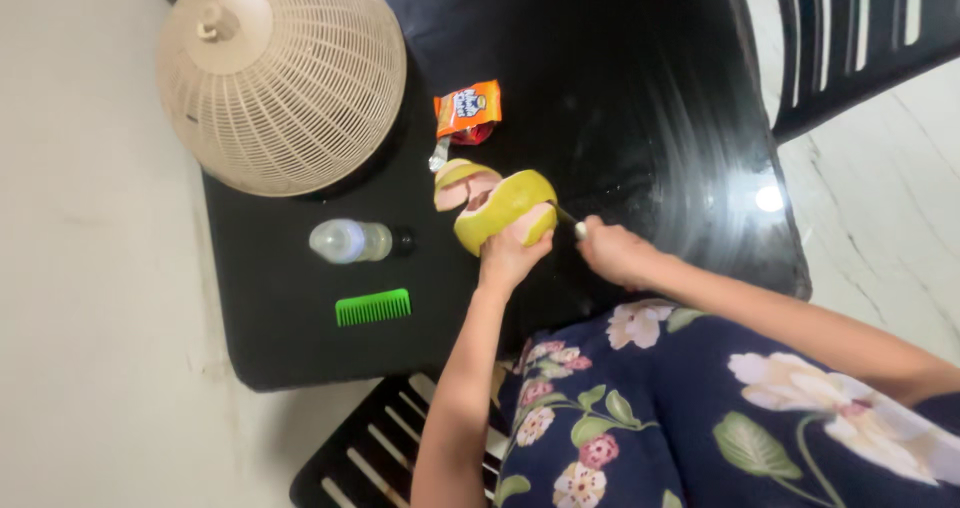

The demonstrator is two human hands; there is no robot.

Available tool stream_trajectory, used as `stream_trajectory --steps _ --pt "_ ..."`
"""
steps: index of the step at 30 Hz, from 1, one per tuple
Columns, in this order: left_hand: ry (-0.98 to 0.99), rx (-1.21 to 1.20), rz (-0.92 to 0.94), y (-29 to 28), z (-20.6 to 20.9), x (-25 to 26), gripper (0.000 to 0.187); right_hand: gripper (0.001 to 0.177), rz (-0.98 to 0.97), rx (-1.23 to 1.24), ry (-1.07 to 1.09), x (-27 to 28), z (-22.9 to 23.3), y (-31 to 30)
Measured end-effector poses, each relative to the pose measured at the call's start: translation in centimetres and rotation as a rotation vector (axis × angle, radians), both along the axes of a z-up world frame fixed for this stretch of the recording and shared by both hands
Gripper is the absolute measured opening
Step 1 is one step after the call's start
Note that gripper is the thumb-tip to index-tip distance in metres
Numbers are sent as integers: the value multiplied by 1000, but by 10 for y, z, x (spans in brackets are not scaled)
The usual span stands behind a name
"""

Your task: The person uses a knife to peel the skin off a yellow fruit on a black table. After removing the outer skin, they use their hands to separate the inner flesh from the remaining rind.

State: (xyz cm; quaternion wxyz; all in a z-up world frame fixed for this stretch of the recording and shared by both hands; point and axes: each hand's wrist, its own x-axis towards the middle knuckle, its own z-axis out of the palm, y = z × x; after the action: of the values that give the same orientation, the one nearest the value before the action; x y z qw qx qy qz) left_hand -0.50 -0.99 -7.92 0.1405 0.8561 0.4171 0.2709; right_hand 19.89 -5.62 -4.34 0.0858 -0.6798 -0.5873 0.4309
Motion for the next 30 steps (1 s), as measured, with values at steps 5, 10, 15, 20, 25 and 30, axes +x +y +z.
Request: stream_trajectory --steps 5,10,15,20,25,30 --pt "-107 -311 229 -6 -15 5 79 38 -69 -337 75 -15 -3 18" --pt "-166 -207 234 -17 21 2 93 37 4 -6 -44 -18 -19 12" --pt "130 -743 287 6 68 10 71 29 128 137 -179 -14 -38 -2" --pt "392 -742 200 11 74 24 56 31 116 126 -152 -2 -17 -2" --pt "-10 -452 198 -20 54 14 63 28 131 157 -141 19 5 -25" --pt "-52 -368 283 -27 37 12 68 26 112 140 -170 16 7 -53"
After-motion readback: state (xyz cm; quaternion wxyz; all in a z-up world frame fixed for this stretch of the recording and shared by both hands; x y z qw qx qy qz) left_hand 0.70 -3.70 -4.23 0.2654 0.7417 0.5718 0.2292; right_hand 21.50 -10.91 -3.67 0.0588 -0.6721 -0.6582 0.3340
